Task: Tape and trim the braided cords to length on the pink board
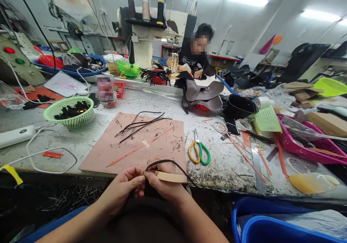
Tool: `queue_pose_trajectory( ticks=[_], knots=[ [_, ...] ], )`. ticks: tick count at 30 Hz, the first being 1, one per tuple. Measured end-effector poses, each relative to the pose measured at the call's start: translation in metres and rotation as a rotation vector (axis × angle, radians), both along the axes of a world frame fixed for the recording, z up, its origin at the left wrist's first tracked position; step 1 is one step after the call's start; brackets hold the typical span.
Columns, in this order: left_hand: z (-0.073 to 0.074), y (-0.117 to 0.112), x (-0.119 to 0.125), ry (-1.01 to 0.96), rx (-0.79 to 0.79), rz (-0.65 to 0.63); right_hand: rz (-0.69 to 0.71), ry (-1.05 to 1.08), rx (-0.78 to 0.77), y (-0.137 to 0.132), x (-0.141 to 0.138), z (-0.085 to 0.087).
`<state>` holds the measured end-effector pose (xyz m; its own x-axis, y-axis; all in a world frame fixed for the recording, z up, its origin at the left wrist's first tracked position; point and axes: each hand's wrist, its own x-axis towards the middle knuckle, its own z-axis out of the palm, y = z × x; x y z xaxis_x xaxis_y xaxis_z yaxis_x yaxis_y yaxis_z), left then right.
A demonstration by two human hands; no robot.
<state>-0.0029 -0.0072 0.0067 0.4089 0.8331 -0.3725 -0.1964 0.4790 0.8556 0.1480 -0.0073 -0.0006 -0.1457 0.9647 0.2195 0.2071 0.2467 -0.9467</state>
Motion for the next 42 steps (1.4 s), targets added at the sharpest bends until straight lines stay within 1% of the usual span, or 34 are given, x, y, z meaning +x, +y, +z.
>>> queue_pose_trajectory(
  ticks=[6,10,13,17,20,22,24,25,28,30,33,34,35,37,39,42],
  knots=[
    [0.002,0.001,-0.001,0.069,0.165,0.05,0.029,-0.02,0.06,-0.002,-0.002,0.003],
    [0.003,0.002,-0.003,0.192,0.303,0.024,-0.021,-0.117,-0.004,-0.002,-0.003,0.003],
    [0.002,0.002,-0.004,0.295,0.397,0.026,-0.002,-0.182,-0.041,-0.001,-0.002,0.004],
    [0.0,0.001,-0.001,0.383,0.472,0.039,-0.001,-0.28,-0.002,-0.002,-0.004,0.007],
    [-0.001,0.001,0.001,0.419,0.488,0.021,0.019,-0.396,0.073,0.001,-0.004,0.003],
    [0.0,0.001,0.001,0.432,0.5,0.012,-0.036,-0.509,0.16,0.006,0.004,-0.004],
    [-0.001,0.002,-0.001,0.427,0.483,0.022,-0.163,-0.629,0.213,0.014,0.023,-0.012],
    [-0.003,0.003,-0.003,0.412,0.435,0.032,-0.224,-0.679,0.206,0.017,0.036,-0.014],
    [-0.01,0.006,-0.004,0.301,0.177,0.069,-0.391,-0.77,0.09,0.026,0.083,-0.017],
    [-0.014,0.008,-0.002,0.216,0.048,0.103,-0.472,-0.878,-0.073,0.031,0.114,-0.016],
    [-0.015,0.01,0.003,0.14,-0.019,0.137,-0.498,-1.15,-0.422,0.042,0.153,-0.017],
    [-0.014,0.01,0.004,0.128,-0.033,0.141,-0.494,-1.221,-0.499,0.047,0.164,-0.018],
    [-0.013,0.01,0.005,0.119,-0.042,0.143,-0.487,-1.271,-0.542,0.051,0.174,-0.02],
    [-0.011,0.011,0.006,0.111,-0.049,0.146,-0.492,-1.319,-0.573,0.057,0.187,-0.021],
    [-0.01,0.012,0.005,0.11,-0.043,0.157,-0.516,-1.357,-0.602,0.059,0.19,-0.021],
    [-0.012,0.016,0.004,0.113,-0.03,0.182,-0.545,-1.392,-0.574,0.054,0.172,-0.022]
  ],
)
